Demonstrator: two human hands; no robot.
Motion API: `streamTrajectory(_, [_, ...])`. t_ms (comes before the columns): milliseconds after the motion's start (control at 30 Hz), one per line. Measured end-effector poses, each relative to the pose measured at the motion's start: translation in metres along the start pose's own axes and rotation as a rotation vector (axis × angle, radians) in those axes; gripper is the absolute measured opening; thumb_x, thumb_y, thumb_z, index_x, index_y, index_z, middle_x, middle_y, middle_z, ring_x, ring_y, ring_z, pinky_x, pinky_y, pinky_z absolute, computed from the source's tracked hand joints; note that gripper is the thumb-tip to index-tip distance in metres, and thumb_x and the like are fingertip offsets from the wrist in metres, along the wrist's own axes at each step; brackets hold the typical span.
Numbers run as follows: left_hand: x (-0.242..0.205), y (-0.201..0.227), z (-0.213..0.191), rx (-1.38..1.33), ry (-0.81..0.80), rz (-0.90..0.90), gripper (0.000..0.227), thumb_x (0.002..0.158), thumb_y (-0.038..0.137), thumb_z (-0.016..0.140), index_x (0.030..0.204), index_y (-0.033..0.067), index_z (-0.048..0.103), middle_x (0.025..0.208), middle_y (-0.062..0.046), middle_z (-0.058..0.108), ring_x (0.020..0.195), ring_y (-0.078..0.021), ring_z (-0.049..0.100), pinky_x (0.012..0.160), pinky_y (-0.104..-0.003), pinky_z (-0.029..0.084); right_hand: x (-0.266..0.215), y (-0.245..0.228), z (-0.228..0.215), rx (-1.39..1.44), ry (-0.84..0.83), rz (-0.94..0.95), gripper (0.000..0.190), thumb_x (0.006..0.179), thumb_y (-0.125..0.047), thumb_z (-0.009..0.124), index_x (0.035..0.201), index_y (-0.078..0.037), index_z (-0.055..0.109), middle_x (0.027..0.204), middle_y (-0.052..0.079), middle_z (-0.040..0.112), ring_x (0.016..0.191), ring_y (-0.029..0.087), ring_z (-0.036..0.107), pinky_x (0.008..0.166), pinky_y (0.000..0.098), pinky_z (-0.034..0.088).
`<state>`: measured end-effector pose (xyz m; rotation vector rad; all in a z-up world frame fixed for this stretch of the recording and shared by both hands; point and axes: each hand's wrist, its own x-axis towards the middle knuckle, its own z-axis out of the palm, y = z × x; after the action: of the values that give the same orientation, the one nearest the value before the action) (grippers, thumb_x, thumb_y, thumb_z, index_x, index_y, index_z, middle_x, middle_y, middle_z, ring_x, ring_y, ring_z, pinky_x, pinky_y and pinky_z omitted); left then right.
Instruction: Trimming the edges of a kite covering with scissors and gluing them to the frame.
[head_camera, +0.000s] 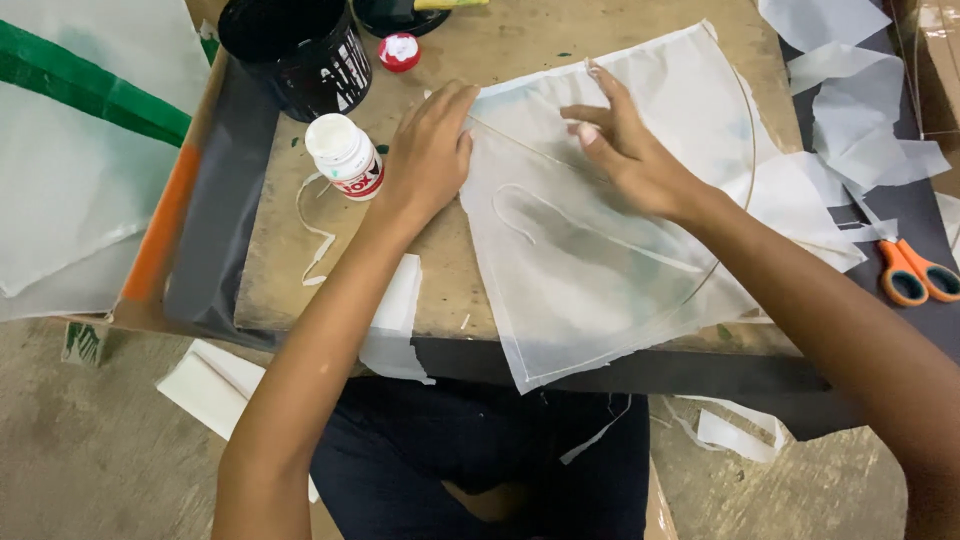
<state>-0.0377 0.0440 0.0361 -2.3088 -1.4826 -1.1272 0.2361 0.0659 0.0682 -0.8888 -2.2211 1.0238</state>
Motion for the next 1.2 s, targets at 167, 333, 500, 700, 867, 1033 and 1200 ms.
streamTrajectory(167, [-0.005,0.009,-0.018,-0.068,-0.015,-0.075,0.042,0.091,0.002,0.062,0.132,-0.0001,0.056,0.136,-0.015,0.060,0.123,-0.0334,0.060,0.103,-0.042,0.047,0.001,-0.010,0.010,-0.086,0.037,0.085,0.061,0.109,-0.031,0.033,0.159,-0.010,0.006,0.154,0.030,0.044,0.143,0.044,0.045,0.112,0.0515,0.038])
streamTrajectory(333, [-0.025,0.022,-0.047,-0.157,0.054,-0.093,0.035,0.092,0.001,0.062,0.127,-0.0018,0.058,0.130,-0.015,0.064,0.115,-0.0312,0.065,0.093,-0.039,0.053,0.003,-0.036,0.024,0.003,0.075,-0.146,0.052,0.113,-0.019,0.038,0.156,-0.006,0.013,0.151,0.033,0.044,0.143,0.043,0.045,0.119,0.0513,0.036])
streamTrajectory(500, [-0.042,0.023,-0.076,-0.211,0.141,-0.109,0.034,0.088,-0.003,0.063,0.121,0.0013,0.062,0.108,-0.011,0.072,0.085,-0.0224,0.071,0.074,-0.034,0.055,0.016,-0.073,0.047,0.036,0.054,-0.246,0.052,0.111,-0.016,0.044,0.155,-0.006,0.019,0.148,0.031,0.049,0.140,0.040,0.049,0.118,0.0500,0.037])
streamTrajectory(700, [-0.063,-0.003,-0.100,-0.222,0.334,-0.205,0.028,0.090,-0.003,0.066,0.117,0.0021,0.063,0.086,-0.007,0.071,0.065,-0.0158,0.062,0.061,-0.029,0.051,0.044,-0.091,0.079,0.020,0.048,-0.226,0.046,0.109,-0.009,0.053,0.150,-0.005,0.034,0.110,0.008,0.056,0.100,0.017,0.054,0.091,0.0316,0.045])
streamTrajectory(867, [-0.074,-0.031,-0.104,-0.271,0.379,-0.288,0.026,0.091,-0.001,0.066,0.115,0.0041,0.061,0.076,-0.003,0.065,0.058,-0.0131,0.054,0.055,-0.027,0.046,0.071,-0.099,0.106,-0.001,-0.033,-0.205,0.048,0.104,-0.006,0.054,0.148,0.000,0.037,0.107,0.008,0.057,0.090,0.016,0.054,0.083,0.0293,0.046])
streamTrajectory(1033, [-0.080,-0.061,-0.091,-0.252,0.433,-0.367,0.012,0.098,0.014,0.060,0.110,0.0172,0.060,0.079,-0.003,0.073,0.063,-0.0210,0.069,0.054,-0.031,0.057,0.096,-0.105,0.134,-0.051,-0.052,-0.215,0.045,0.100,-0.018,0.068,0.141,-0.007,0.052,0.102,0.010,0.066,0.094,0.025,0.066,0.082,0.0419,0.054])
streamTrajectory(1200, [-0.077,-0.093,-0.068,-0.458,0.439,-0.549,0.010,0.100,0.018,0.053,0.108,0.0173,0.058,0.075,-0.004,0.069,0.061,-0.0179,0.064,0.058,-0.033,0.053,0.115,-0.112,0.140,-0.214,-0.144,-0.126,0.038,0.093,-0.019,0.071,0.129,-0.009,0.065,0.081,0.014,0.066,0.078,0.032,0.068,0.072,0.0454,0.055])
